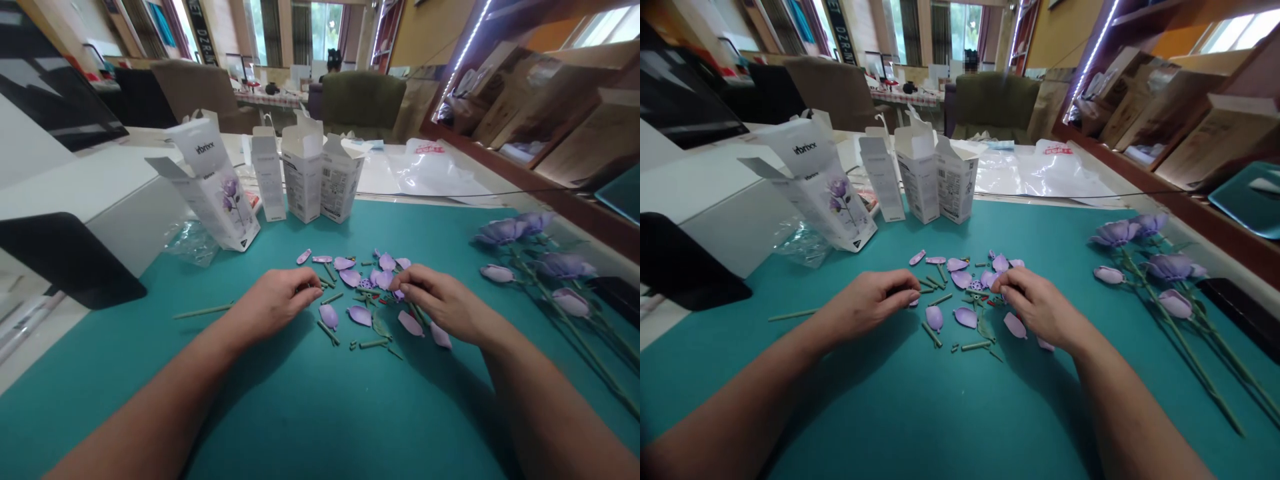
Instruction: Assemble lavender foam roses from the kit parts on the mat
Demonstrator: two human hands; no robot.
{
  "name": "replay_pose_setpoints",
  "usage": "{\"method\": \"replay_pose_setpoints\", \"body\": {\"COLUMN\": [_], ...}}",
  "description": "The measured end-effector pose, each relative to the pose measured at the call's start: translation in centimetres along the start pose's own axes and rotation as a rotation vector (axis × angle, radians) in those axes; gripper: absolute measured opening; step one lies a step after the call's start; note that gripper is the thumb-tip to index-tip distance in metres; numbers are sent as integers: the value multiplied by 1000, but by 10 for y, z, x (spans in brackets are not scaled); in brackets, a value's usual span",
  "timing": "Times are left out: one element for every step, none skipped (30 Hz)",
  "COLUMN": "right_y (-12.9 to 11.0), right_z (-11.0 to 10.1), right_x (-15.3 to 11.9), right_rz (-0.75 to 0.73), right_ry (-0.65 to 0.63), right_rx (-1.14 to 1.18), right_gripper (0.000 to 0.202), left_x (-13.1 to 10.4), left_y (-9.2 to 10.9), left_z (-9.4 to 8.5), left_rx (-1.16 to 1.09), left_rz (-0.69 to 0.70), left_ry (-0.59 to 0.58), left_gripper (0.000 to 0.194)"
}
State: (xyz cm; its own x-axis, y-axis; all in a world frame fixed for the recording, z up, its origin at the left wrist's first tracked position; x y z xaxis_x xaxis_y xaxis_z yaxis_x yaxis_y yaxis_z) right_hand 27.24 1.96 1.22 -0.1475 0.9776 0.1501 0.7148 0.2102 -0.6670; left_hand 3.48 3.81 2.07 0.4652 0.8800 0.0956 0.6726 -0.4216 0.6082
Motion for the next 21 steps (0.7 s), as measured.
{"method": "replay_pose_setpoints", "body": {"right_y": [-5,-11,-17,-25,-32,-40,-47,-54,-60,-66,-71,-75,-77,-79,-79,-79,-78,-76,-74,-73,-71], "right_z": [4,9,13,17,21,24,27,30,33,36,38,40,42,45,47,48,50,51,52,53,54], "right_x": [2,4,7,9,12,15,17,19,21,23,23,24,24,24,23,23,22,22,21,20,20], "right_rz": [14,24,29,30,28,23,19,17,19,17,13,7,1,-5,-10,-11,-10,-8,-5,-3,-1], "right_ry": [-5,-15,-22,-30,-36,-41,-46,-53,-61,-66,-64,-60,-56,-49,-40,-30,-19,-9,-4,-4,-9], "right_rx": [51,100,146,188,229,273,324,378,433,485,529,565,594,620,646,671,696,720,739,752,759], "right_gripper": [24,24,24,23,23,22,21,21,20,19,17,15,14,13,13,13,14,14,15,15,14], "left_x": [-1,-1,-2,-3,-4,-5,-6,-7,-8,-9,-10,-11,-11,-12,-12,-13,-13,-14,-14,-14,-14], "left_y": [2,5,7,10,13,15,17,19,20,21,22,22,23,23,23,23,23,23,24,24,24], "left_z": [0,-1,-2,-3,-4,-6,-7,-9,-10,-12,-13,-14,-14,-15,-15,-15,-15,-15,-15,-15,-15], "left_rx": [-15,-30,-42,-55,-68,-82,-97,-114,-130,-142,-150,-155,-156,-153,-150,-147,-146,-146,-147,-148,-148], "left_rz": [14,28,42,58,75,93,113,134,156,177,195,212,227,240,252,262,269,275,278,281,284], "left_ry": [5,11,18,28,39,50,64,81,98,116,132,148,162,176,191,203,213,222,227,233,237], "left_gripper": [23,22,22,21,20,19,18,16,15,13,12,11,11,11,11,11,11,11,11,11,10]}}
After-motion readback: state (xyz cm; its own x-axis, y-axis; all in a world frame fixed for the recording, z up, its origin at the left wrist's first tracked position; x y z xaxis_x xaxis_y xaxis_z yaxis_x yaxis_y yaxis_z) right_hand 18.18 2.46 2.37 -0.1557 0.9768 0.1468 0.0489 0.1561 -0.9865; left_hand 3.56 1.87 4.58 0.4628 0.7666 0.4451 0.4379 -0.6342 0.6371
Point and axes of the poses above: each hand's wrist, its own x-axis towards the middle knuckle, its own z-axis out of the palm, y = z × x, the point moved 5 cm from there along x, towards the middle knuckle, and after that the axes turned 7 degrees about y, right-handed, at the moved point
